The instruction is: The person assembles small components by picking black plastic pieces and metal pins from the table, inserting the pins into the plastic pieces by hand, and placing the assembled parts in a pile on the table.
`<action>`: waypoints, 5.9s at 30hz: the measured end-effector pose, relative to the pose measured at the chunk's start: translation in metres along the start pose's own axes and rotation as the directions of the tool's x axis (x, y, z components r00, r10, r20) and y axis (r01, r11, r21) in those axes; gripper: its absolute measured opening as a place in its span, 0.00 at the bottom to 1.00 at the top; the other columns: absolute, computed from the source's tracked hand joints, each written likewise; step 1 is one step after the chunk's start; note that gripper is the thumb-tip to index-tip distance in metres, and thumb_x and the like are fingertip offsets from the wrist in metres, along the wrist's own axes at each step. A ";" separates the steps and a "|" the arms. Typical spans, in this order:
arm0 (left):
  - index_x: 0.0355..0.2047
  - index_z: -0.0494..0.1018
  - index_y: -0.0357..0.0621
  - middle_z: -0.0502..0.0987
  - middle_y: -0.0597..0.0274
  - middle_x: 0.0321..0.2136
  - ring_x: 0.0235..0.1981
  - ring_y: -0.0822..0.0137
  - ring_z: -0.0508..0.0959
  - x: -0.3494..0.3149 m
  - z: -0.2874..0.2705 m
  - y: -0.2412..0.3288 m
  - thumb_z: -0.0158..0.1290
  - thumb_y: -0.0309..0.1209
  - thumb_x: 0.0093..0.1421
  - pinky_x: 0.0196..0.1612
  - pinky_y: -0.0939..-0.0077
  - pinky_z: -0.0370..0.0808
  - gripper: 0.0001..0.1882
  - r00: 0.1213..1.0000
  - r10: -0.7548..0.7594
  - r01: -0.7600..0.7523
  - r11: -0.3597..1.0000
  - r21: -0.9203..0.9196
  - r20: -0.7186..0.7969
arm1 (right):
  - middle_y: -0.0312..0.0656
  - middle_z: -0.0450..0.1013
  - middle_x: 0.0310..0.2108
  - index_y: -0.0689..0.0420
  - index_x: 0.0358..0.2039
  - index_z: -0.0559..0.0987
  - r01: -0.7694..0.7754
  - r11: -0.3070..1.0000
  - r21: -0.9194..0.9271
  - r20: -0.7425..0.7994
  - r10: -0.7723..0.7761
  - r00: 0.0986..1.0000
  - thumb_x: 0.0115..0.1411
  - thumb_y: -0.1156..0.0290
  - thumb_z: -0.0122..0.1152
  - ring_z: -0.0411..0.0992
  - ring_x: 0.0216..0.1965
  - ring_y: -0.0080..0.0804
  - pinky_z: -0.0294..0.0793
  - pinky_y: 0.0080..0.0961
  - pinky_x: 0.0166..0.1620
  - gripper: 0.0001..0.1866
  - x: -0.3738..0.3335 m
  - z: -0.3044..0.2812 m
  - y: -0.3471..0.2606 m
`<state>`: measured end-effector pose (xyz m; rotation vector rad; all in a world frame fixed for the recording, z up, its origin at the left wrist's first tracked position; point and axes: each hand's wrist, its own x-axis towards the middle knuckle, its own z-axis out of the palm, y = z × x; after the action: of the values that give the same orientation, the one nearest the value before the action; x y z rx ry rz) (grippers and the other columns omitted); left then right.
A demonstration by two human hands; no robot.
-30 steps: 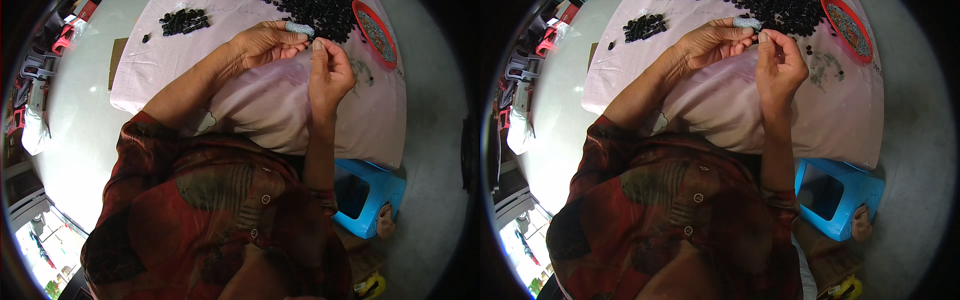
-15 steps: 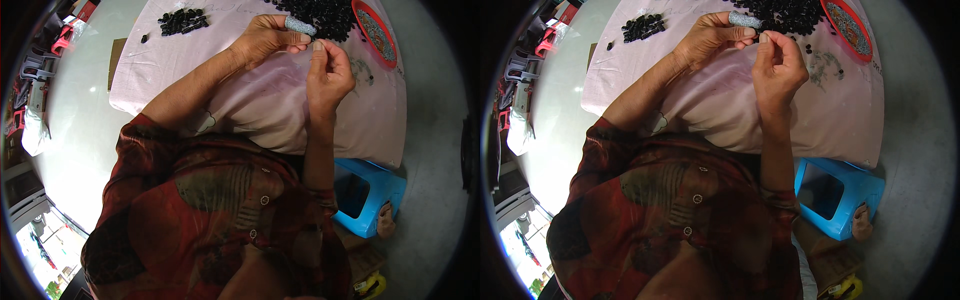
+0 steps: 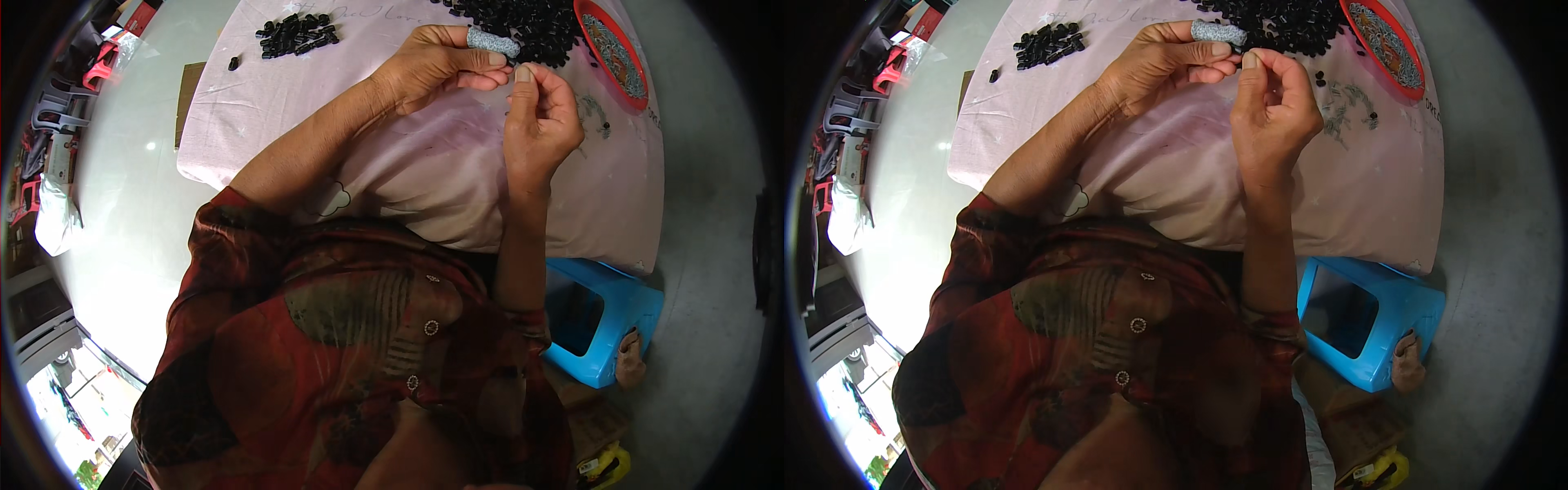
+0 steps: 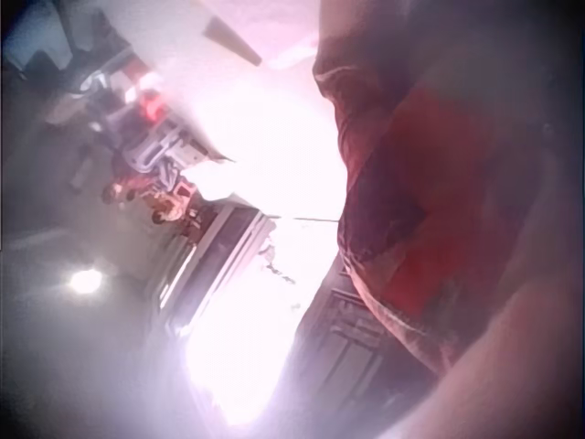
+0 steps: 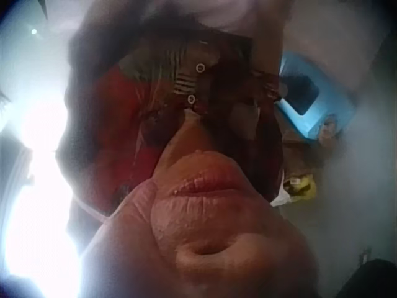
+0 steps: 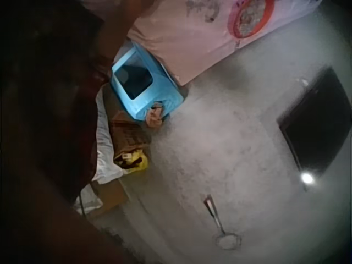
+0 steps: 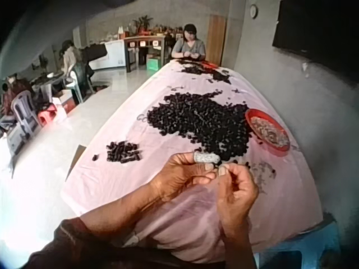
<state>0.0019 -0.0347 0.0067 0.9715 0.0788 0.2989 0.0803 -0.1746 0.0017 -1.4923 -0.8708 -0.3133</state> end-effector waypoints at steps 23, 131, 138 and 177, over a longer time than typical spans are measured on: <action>0.40 0.80 0.44 0.81 0.55 0.28 0.29 0.67 0.82 0.086 -0.082 0.016 0.59 0.34 0.57 0.36 0.71 0.78 0.12 0.905 0.417 -0.094 0.013 0.996 0.080 | 0.31 0.73 0.30 0.60 0.45 0.80 -0.058 0.917 -0.395 0.415 0.234 0.879 0.64 0.73 0.50 0.65 0.28 0.14 0.66 0.14 0.34 0.13 0.055 -0.032 0.024; 0.29 0.79 0.39 0.73 0.67 0.18 0.15 0.79 0.69 -0.016 -0.022 0.024 0.67 0.41 0.53 0.15 0.88 0.63 0.16 0.954 -0.299 0.292 0.921 0.259 -0.011 | 0.42 0.73 0.26 0.59 0.40 0.77 0.534 0.815 -0.225 0.650 -0.283 0.706 0.56 0.66 0.67 0.73 0.26 0.35 0.72 0.30 0.28 0.14 0.032 -0.012 -0.021; 0.25 0.78 0.39 0.74 0.65 0.19 0.15 0.77 0.68 -0.025 -0.032 0.040 0.66 0.41 0.53 0.16 0.85 0.63 0.17 0.896 -0.434 0.423 0.771 0.476 -0.094 | 0.47 0.72 0.26 0.58 0.30 0.66 0.639 0.749 -0.176 0.879 -0.173 0.444 0.63 0.59 0.57 0.73 0.26 0.49 0.71 0.41 0.27 0.16 0.040 0.004 -0.020; 0.36 0.74 0.33 0.78 0.61 0.29 0.29 0.78 0.72 -0.039 -0.044 0.031 0.51 0.28 0.66 0.33 0.80 0.72 0.08 0.984 -0.104 0.156 0.892 0.423 -0.144 | 0.50 0.77 0.34 0.59 0.52 0.74 0.297 0.914 -0.275 0.490 -0.132 0.862 0.63 0.74 0.53 0.75 0.30 0.44 0.74 0.31 0.34 0.17 0.061 0.049 0.050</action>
<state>-0.0505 0.0057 0.0046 1.3855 0.3295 0.2173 0.1397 -0.1035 -0.0008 -1.8345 -1.4359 -0.2882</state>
